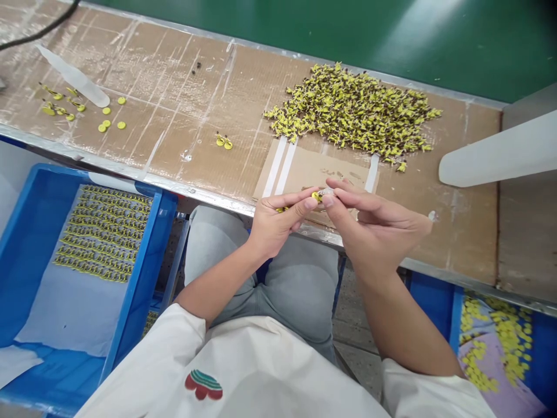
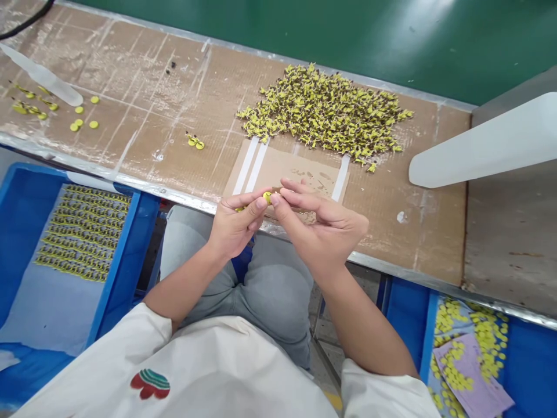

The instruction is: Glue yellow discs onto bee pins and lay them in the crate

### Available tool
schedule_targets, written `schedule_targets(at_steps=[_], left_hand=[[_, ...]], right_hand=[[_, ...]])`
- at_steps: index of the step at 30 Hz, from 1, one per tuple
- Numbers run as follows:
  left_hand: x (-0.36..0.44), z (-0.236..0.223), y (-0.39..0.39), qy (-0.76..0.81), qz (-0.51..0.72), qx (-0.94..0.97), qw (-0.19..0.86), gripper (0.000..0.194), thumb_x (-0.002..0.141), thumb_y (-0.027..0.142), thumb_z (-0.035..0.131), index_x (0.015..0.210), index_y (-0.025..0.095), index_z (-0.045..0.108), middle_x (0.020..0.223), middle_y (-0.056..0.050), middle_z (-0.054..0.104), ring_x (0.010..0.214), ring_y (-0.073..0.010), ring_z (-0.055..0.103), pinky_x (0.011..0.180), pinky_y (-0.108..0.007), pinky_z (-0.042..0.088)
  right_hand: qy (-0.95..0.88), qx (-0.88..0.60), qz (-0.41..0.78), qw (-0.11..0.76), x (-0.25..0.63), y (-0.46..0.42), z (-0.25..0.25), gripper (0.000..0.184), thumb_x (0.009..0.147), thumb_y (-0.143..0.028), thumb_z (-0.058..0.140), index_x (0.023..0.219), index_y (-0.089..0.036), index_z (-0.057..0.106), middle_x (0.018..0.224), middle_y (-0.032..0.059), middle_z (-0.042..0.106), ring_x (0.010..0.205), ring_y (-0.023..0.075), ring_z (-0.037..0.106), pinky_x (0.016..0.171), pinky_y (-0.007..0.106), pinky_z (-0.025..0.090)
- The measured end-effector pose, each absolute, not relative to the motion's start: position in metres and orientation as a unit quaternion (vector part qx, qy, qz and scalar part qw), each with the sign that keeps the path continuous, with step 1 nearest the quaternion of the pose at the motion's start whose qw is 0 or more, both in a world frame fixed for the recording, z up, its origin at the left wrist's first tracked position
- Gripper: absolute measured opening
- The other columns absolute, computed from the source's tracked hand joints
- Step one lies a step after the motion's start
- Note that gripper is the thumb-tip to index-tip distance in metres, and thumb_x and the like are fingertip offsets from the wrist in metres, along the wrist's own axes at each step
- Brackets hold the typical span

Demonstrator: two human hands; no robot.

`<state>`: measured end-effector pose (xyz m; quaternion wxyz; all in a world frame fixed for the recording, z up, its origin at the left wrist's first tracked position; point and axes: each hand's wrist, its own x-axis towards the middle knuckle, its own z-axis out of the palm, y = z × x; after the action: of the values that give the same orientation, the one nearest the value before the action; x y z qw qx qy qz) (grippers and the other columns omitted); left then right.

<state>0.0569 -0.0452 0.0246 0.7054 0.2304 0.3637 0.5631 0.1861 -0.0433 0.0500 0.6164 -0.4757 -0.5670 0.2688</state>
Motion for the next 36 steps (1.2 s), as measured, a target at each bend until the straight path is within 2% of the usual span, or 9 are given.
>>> schedule_targets(at_steps=[2,5,10,14,18,21,26,31,36], left_hand=[[0.058,0.025,-0.045,0.370,0.565,0.225,0.702,0.029,0.070,0.041,0.087,0.094,0.025,0.083,0.055,0.005,0.062,0.046,-0.0018,0.038,0.044,-0.019,0.031],[0.058,0.024,-0.044,0.379,0.563,0.204,0.705,0.030,0.067,0.042,0.089,0.092,0.025,0.083,0.057,0.005,0.063,0.045,-0.0016,0.035,0.044,-0.020,0.029],[0.058,0.021,-0.045,0.385,0.612,0.205,0.659,0.023,0.070,0.035,0.089,0.090,0.027,0.083,0.065,0.005,0.067,0.046,-0.0002,0.037,0.043,-0.018,0.030],[0.058,0.016,-0.048,0.396,0.643,0.256,0.604,0.021,0.073,0.034,0.087,0.092,0.027,0.083,0.066,0.003,0.070,0.050,-0.0027,0.048,0.049,-0.018,0.040],[0.058,0.013,-0.050,0.411,0.665,0.321,0.534,0.019,0.077,0.033,0.084,0.096,0.029,0.083,0.081,0.000,0.078,0.068,-0.0101,0.066,0.065,-0.024,0.052],[0.056,0.011,-0.050,0.419,0.675,0.366,0.485,0.020,0.079,0.030,0.082,0.099,0.032,0.082,0.087,0.001,0.079,0.076,-0.0116,0.069,0.070,-0.025,0.054],[0.052,0.010,-0.051,0.425,0.676,0.417,0.434,0.021,0.080,0.027,0.081,0.101,0.032,0.081,0.085,0.001,0.079,0.076,-0.0111,0.069,0.072,-0.024,0.054],[0.051,0.012,-0.053,0.434,0.668,0.429,0.426,0.021,0.082,0.029,0.079,0.104,0.030,0.081,0.088,-0.001,0.079,0.077,-0.0118,0.069,0.071,-0.024,0.055],[0.049,0.016,-0.055,0.413,0.663,0.452,0.431,0.025,0.086,0.025,0.075,0.110,0.030,0.079,0.095,-0.002,0.080,0.083,-0.0132,0.071,0.076,-0.025,0.057]], right_hand=[[-0.561,-0.493,0.259,0.613,0.185,-0.043,0.050,0.018,0.074,-0.019,0.086,0.088,-0.028,0.080,0.090,-0.0010,0.079,0.088,0.0239,0.077,0.096,0.048,0.062],[-0.548,-0.527,0.252,0.599,0.184,-0.043,0.049,0.016,0.074,-0.023,0.086,0.088,-0.027,0.080,0.085,0.0000,0.079,0.077,0.0221,0.077,0.079,0.040,0.066],[-0.525,-0.527,0.285,0.604,0.177,-0.042,0.046,0.016,0.072,-0.021,0.087,0.086,-0.025,0.080,0.082,0.0010,0.079,0.070,0.0183,0.075,0.064,0.031,0.064],[-0.494,-0.520,0.315,0.622,0.171,-0.043,0.047,0.015,0.072,-0.019,0.087,0.084,-0.023,0.080,0.080,0.0007,0.079,0.064,0.0161,0.074,0.058,0.027,0.063],[-0.457,-0.520,0.345,0.634,0.165,-0.045,0.047,0.013,0.071,-0.019,0.087,0.081,-0.023,0.080,0.075,-0.0004,0.078,0.051,0.0125,0.068,0.045,0.023,0.059],[-0.437,-0.511,0.358,0.648,0.161,-0.046,0.046,0.014,0.070,-0.018,0.088,0.080,-0.023,0.080,0.075,-0.0012,0.078,0.051,0.0123,0.068,0.045,0.023,0.060],[-0.438,-0.496,0.378,0.647,0.162,-0.046,0.044,0.013,0.071,-0.018,0.087,0.080,-0.023,0.080,0.075,-0.0014,0.078,0.055,0.0137,0.071,0.052,0.024,0.064],[-0.434,-0.513,0.370,0.642,0.161,-0.047,0.045,0.015,0.070,-0.024,0.089,0.080,-0.021,0.079,0.076,-0.0001,0.078,0.059,0.0169,0.074,0.057,0.029,0.068],[-0.425,-0.513,0.357,0.654,0.157,-0.048,0.046,0.014,0.070,-0.021,0.088,0.080,-0.021,0.079,0.076,-0.0005,0.078,0.061,0.0172,0.074,0.061,0.030,0.069]])
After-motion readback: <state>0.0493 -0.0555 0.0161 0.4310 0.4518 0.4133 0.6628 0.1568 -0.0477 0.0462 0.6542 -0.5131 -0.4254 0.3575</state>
